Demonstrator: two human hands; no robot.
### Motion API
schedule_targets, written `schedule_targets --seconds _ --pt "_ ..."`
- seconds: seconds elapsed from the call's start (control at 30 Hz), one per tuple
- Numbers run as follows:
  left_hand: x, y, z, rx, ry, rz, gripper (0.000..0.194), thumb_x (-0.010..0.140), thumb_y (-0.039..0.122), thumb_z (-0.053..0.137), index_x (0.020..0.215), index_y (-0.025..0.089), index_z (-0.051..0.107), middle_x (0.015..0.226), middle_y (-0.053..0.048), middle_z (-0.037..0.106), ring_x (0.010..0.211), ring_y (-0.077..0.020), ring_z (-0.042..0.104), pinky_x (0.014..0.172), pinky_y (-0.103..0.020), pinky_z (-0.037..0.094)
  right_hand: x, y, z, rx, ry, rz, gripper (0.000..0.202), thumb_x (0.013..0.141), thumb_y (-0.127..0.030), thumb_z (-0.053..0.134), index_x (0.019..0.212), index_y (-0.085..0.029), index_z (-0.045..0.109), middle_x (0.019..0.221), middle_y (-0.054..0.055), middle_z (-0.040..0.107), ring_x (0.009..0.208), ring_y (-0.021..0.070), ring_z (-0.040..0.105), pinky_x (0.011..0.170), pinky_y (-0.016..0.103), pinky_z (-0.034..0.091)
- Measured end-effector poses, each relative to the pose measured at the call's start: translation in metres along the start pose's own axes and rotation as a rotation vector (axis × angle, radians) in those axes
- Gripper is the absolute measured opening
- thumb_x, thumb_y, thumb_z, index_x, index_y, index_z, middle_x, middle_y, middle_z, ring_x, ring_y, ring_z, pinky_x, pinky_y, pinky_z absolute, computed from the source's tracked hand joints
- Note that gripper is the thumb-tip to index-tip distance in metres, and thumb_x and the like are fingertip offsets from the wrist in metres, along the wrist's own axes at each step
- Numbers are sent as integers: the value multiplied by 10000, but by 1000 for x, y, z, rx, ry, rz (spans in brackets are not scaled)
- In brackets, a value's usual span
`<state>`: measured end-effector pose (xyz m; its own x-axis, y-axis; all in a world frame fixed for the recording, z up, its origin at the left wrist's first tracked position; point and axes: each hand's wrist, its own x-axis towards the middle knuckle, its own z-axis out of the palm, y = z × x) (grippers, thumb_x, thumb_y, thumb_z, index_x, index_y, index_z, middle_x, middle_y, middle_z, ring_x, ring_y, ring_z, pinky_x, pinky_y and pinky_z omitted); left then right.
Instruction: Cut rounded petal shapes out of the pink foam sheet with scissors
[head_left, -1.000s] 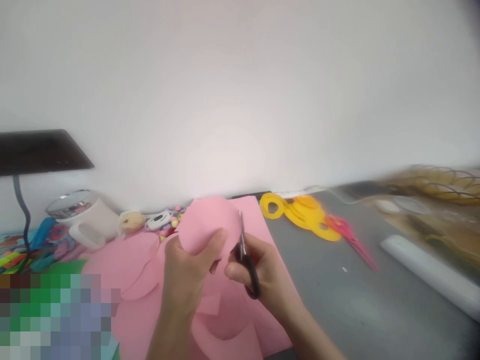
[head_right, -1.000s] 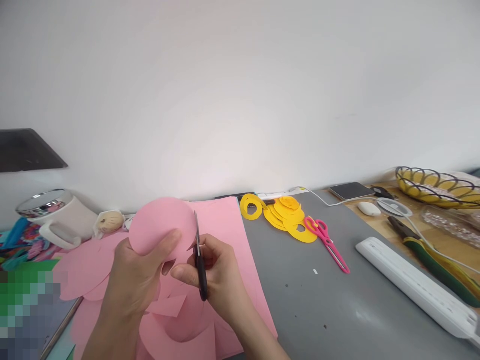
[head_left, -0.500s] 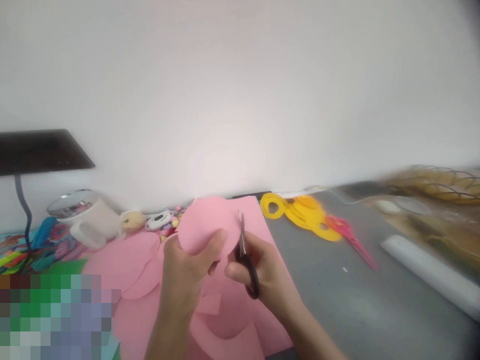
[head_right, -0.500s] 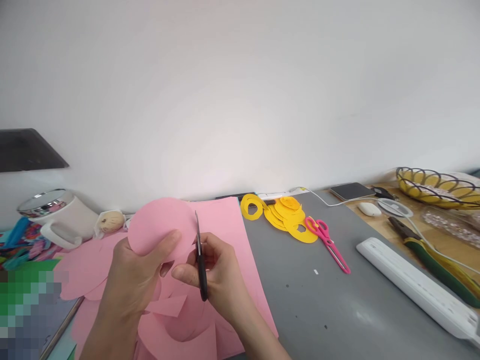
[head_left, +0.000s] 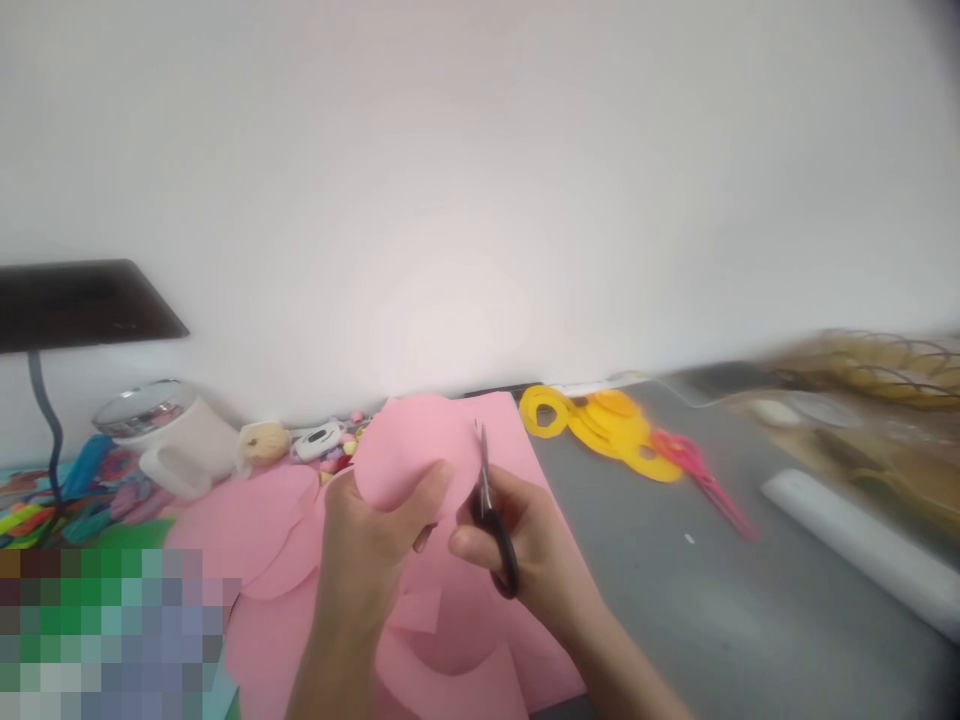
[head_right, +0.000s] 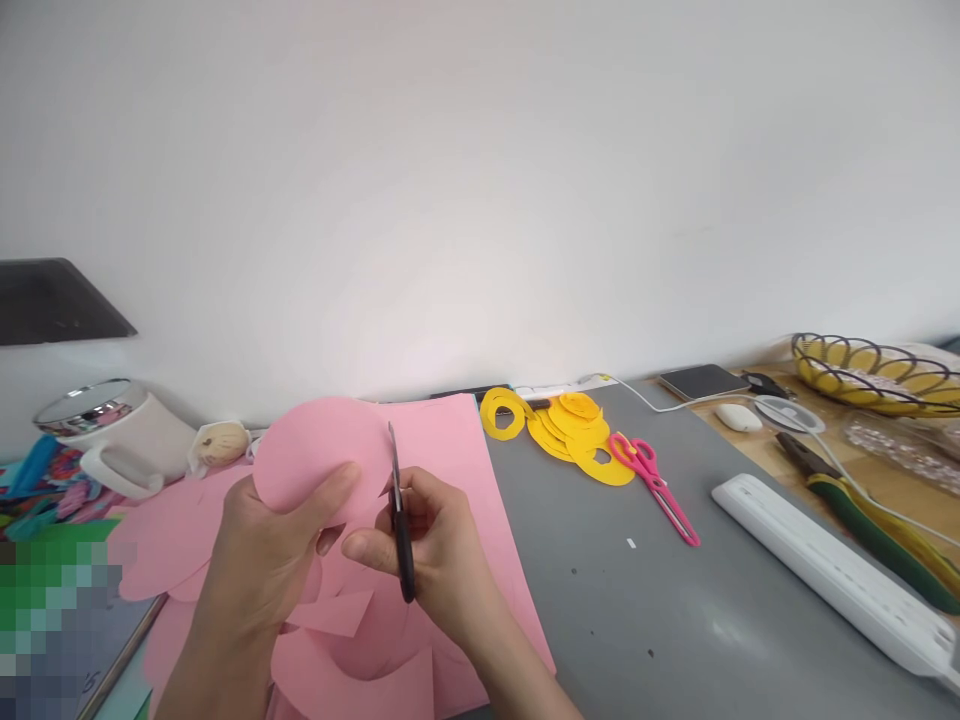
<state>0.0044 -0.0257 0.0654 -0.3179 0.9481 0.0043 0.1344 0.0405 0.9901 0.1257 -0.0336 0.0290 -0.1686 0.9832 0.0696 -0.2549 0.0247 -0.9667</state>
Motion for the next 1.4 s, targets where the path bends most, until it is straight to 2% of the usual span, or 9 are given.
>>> schedule_targets --seconds 0.5,0.6,0.77,0.9,1.0,1.17,1.4 --pt "3 0 -3 19 -8 -16 377 583 353 720 356 193 464 341 39 429 360 -77 407 374 -222 319 1 1 -1 -5 -13 6 434 582 -444 858 630 -182 516 537 -63 440 506 85 327 460 213 274" --pt "5 -2 -4 21 -23 -28 358 580 344 732 369 191 486 358 32 460 377 -87 434 381 -221 339 1 1 -1 -15 -7 25 419 582 -446 854 654 -176 542 534 -67 432 507 84 319 461 215 261" --pt "8 -7 -6 -17 -77 -42 280 578 315 761 427 177 571 399 7 542 389 -108 478 389 -226 392 2 -2 1 11 -7 51 407 579 -460 840 727 -163 603 533 -57 497 504 90 378 483 219 319" --pt "10 -7 -6 -104 -119 -27 211 594 284 758 487 153 632 464 -28 622 373 -112 495 348 -221 394 1 -3 1 31 5 77 377 548 -401 860 703 -174 603 530 -64 500 494 87 383 483 222 322" --pt "9 -6 -5 -160 -129 -19 232 620 276 749 474 150 620 443 -28 611 365 -113 503 331 -212 400 0 -3 1 34 4 84 351 564 -388 849 706 -182 602 549 -61 502 498 91 395 486 225 327" --pt "7 -4 -3 -208 -169 -7 266 625 246 746 430 148 593 397 -14 567 348 -109 498 314 -202 388 1 -3 2 37 -24 63 343 593 -433 815 696 -192 594 618 -18 589 518 108 435 511 247 353" --pt "2 -2 -3 -188 -131 -36 243 656 251 718 463 140 620 440 -27 595 376 -111 507 360 -215 393 1 -4 5 51 -16 94 314 589 -386 823 674 -191 593 618 -11 611 523 115 470 515 252 384"
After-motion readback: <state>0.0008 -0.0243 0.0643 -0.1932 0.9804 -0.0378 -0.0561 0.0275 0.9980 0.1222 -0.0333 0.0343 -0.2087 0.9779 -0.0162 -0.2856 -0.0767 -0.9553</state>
